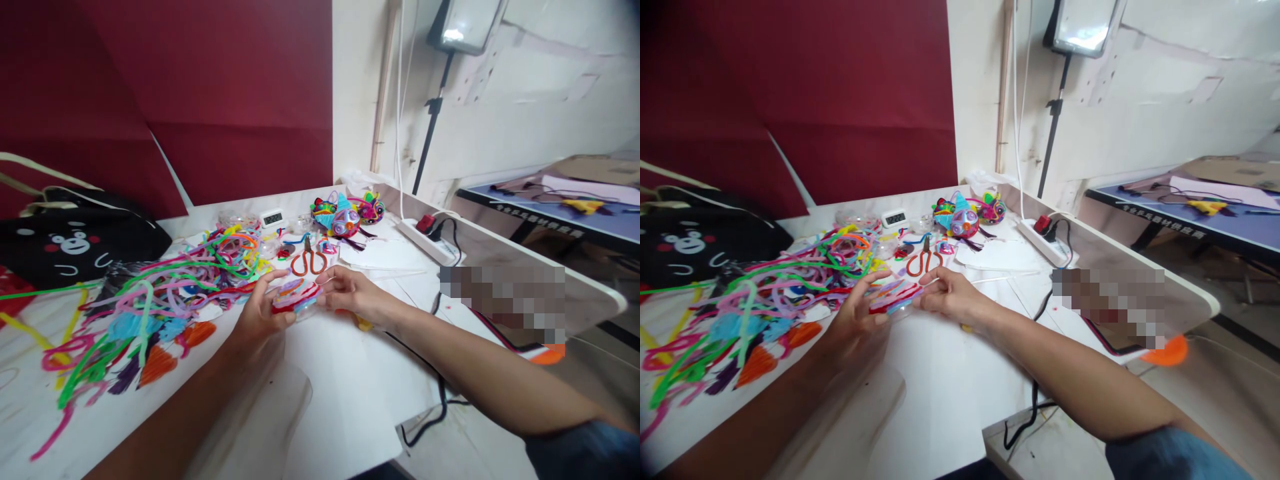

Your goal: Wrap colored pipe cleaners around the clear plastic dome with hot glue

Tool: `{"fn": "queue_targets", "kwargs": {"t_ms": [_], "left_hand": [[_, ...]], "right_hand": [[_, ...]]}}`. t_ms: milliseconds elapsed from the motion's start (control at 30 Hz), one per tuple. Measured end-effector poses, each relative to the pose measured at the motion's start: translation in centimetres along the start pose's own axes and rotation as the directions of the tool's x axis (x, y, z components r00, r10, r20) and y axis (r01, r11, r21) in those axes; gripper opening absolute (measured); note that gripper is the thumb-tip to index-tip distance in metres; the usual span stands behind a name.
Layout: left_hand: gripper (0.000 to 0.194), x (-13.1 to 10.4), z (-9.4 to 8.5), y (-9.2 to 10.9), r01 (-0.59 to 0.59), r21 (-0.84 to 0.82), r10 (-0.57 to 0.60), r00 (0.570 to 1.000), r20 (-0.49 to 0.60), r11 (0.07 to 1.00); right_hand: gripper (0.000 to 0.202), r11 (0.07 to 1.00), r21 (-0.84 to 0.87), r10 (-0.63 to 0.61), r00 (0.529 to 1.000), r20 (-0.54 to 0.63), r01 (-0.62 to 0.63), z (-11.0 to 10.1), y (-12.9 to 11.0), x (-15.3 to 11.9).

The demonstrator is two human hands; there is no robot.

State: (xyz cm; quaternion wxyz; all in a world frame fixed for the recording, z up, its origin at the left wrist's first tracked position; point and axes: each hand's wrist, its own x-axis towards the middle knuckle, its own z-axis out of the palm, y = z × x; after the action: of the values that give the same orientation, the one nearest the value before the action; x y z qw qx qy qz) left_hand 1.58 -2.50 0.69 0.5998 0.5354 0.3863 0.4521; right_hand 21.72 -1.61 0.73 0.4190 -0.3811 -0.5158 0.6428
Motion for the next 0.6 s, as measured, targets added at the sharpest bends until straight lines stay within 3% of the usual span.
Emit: {"fn": "queue_targets", "kwargs": {"t_ms": [600], "left_hand": [[0.068, -0.07, -0.11, -0.30, 0.007, 0.007, -0.007, 1.000, 0.000, 1.000]], "right_hand": [[0.054, 0.999, 0.032, -0.012, 0.999, 0.040, 0.011, -0.10, 0.63, 0.22]]}}
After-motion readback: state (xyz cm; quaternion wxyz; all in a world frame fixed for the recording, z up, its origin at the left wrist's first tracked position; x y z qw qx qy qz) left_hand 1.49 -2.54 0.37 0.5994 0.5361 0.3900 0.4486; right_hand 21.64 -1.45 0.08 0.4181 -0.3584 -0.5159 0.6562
